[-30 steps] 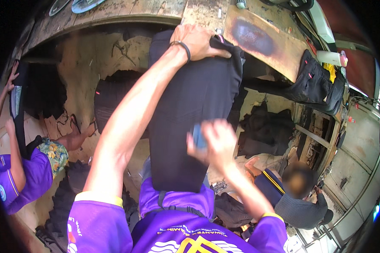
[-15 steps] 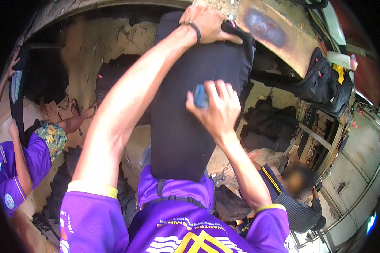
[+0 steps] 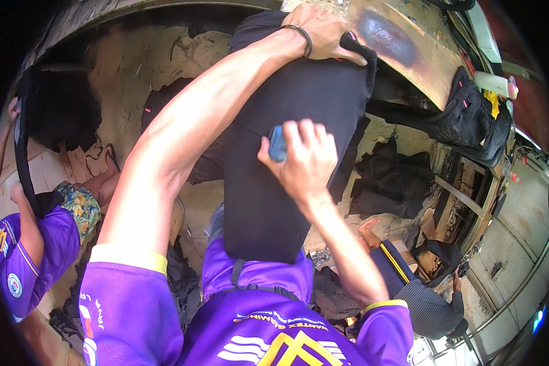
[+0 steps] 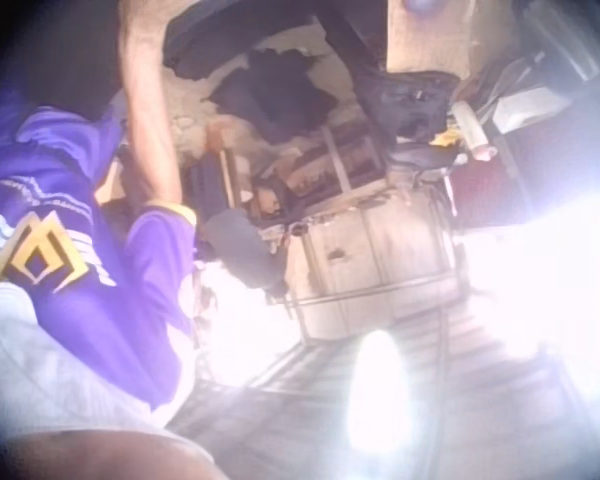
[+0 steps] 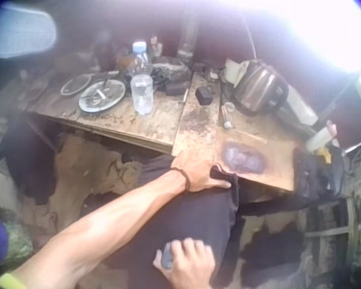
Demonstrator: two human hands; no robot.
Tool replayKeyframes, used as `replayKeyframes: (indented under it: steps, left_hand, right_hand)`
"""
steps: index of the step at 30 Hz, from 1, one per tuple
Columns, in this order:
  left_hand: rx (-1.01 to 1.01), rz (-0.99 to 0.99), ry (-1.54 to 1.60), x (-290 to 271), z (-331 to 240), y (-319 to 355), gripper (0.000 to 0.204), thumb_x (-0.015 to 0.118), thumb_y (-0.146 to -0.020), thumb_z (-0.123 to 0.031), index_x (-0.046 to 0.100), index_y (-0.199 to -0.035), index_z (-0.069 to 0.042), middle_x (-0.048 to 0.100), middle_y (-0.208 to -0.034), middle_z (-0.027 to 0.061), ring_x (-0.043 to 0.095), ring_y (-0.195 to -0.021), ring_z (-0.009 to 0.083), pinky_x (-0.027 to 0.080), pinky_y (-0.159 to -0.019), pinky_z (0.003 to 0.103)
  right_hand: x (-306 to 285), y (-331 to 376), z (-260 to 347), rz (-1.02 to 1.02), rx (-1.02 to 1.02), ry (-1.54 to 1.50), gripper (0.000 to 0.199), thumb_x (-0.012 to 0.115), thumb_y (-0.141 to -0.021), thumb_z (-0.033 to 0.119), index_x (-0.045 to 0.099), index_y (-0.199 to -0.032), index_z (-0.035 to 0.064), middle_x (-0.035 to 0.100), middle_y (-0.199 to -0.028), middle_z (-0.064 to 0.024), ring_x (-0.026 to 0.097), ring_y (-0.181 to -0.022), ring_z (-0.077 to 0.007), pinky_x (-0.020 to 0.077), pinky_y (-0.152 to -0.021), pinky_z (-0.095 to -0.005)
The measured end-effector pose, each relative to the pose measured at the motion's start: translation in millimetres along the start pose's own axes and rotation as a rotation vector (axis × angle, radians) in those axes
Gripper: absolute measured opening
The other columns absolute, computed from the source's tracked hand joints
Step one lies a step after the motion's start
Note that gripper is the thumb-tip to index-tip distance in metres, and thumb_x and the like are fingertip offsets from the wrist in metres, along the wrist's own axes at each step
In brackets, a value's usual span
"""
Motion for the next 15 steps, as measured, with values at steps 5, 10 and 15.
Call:
replayKeyframes:
  steps: [5, 10, 15]
  left_hand:
    - [-0.055, 0.067, 0.015, 9.7, 7.6, -4.3, 0.082, 0.064, -0.078, -0.094, 0.085, -0.116, -0.025, 0.082, -0.101, 0.0101, 0.078, -0.103, 0.0313, 0.062, -0.083, 0.046]
    - [0.033, -0.079, 0.05, -10.6, -2.1, 4.0, 0.077, 0.063, -0.079, -0.093, 0.082, -0.123, -0.033, 0.082, -0.105, 0.0102, 0.079, -0.101, 0.0304, 0.064, -0.086, 0.044]
    - [0.008, 0.072, -0.062, -5.3, 0.4, 7.7, 0.08, 0.059, -0.086, -0.09, 0.084, -0.116, -0.02, 0.082, -0.105, 0.0129, 0.079, -0.103, 0.0312, 0.065, -0.084, 0.046]
  right_hand:
    - [-18.6, 84.9, 53.3, 0.055, -0.096, -0.098, 0.038, 0.087, -0.075, 0.033, 0.071, -0.097, 0.0072, 0.062, -0.093, -0.0108, 0.063, -0.089, -0.0289, 0.0479, -0.075, -0.0425]
    - [5.4, 93.8, 45.0, 0.098, -0.147, -0.202, 0.035, 0.088, -0.074, 0.028, 0.068, -0.095, 0.0086, 0.059, -0.088, -0.0098, 0.06, -0.08, -0.03, 0.0457, -0.069, -0.0443]
    - [3.8, 80.5, 73.4, 0.032, -0.147, -0.12, 0.037, 0.086, -0.075, 0.028, 0.069, -0.1, 0.0069, 0.06, -0.092, -0.0113, 0.061, -0.085, -0.0307, 0.0481, -0.074, -0.0439]
Point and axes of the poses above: each hand's wrist, its own y-axis away from the middle knuckle, its own x-axis out of the palm, z = x × y, the point moved 10 cm from there along -y, towards the middle knuckle
